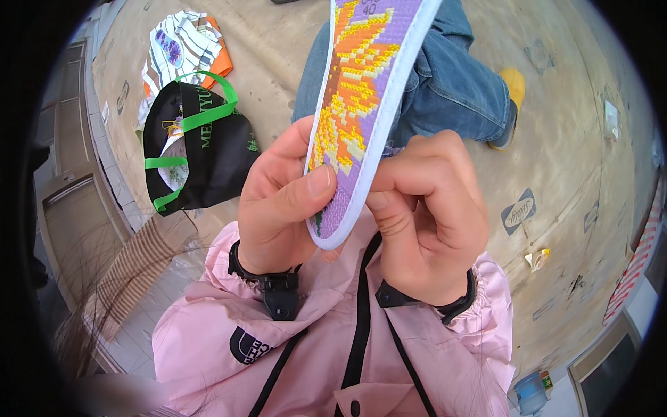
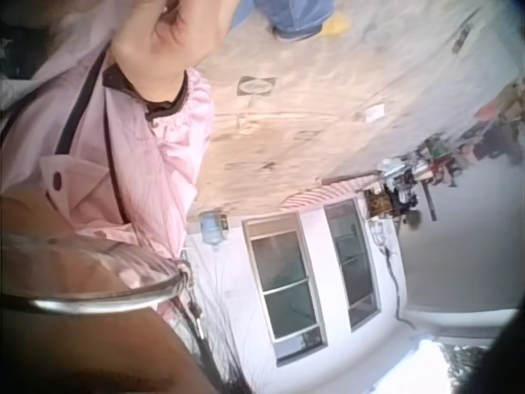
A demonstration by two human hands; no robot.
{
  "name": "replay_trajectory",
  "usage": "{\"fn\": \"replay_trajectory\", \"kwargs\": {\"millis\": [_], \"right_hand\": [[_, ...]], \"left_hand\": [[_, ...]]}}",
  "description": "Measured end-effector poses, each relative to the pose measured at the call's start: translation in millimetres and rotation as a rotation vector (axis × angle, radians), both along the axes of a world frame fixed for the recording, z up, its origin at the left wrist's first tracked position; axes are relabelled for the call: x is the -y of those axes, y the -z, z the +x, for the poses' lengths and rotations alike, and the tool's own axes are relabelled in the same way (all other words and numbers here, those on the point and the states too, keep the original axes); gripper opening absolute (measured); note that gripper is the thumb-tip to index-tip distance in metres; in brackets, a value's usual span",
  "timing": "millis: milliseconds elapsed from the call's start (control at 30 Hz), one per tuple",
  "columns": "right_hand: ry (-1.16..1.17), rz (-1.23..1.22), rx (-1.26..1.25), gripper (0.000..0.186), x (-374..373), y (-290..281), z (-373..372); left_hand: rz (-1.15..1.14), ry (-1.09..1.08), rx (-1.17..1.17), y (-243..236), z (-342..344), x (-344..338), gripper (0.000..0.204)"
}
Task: The person sews a decorative insole with a sunflower pattern using a needle and thread. They repeatedly insert the needle through the insole's edge and pull the thread to secure the border.
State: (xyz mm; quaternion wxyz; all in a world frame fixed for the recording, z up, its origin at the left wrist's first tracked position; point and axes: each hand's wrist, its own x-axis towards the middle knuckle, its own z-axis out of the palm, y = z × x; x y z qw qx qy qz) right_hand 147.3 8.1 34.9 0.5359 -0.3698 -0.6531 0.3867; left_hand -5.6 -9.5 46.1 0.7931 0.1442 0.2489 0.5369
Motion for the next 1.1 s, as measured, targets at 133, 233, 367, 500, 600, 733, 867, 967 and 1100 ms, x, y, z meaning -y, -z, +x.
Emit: {"fn": "replay_trajectory", "kwargs": {"millis": [133,233,367,500,600,733,867,967,1100], "right_hand": [[-0.005,-0.113,-0.114,0.011,3,8,-2],[-0.005,-0.186,-0.145,0.013,6,12,-1],[-0.009,-0.267,-0.247,0.015,10,14,-4],[-0.024,-0.340,-0.301,0.015,11,11,-5],[-0.036,-0.344,-0.320,0.013,11,12,-5],[-0.028,-0.349,-0.356,0.012,12,14,-7],[-0.020,-0.328,-0.337,0.012,13,14,-7],[-0.010,-0.229,-0.261,0.010,9,16,-4],[0.025,-0.085,-0.142,0.007,5,2,-5]], "left_hand": [[0.028,-0.022,-0.063,-2,2,3,0.041],[0.032,-0.035,-0.105,-4,2,4,0.041],[0.051,-0.090,-0.207,-7,5,6,0.041],[0.070,-0.068,-0.168,-6,3,5,0.040],[0.078,-0.085,-0.153,-3,5,6,0.041],[0.083,-0.070,-0.110,-1,3,7,0.041],[0.078,-0.108,-0.119,-1,6,7,0.042],[0.036,-0.140,-0.088,-1,9,6,0.043],[0.000,0.010,0.236,6,5,0,0.044]]}}
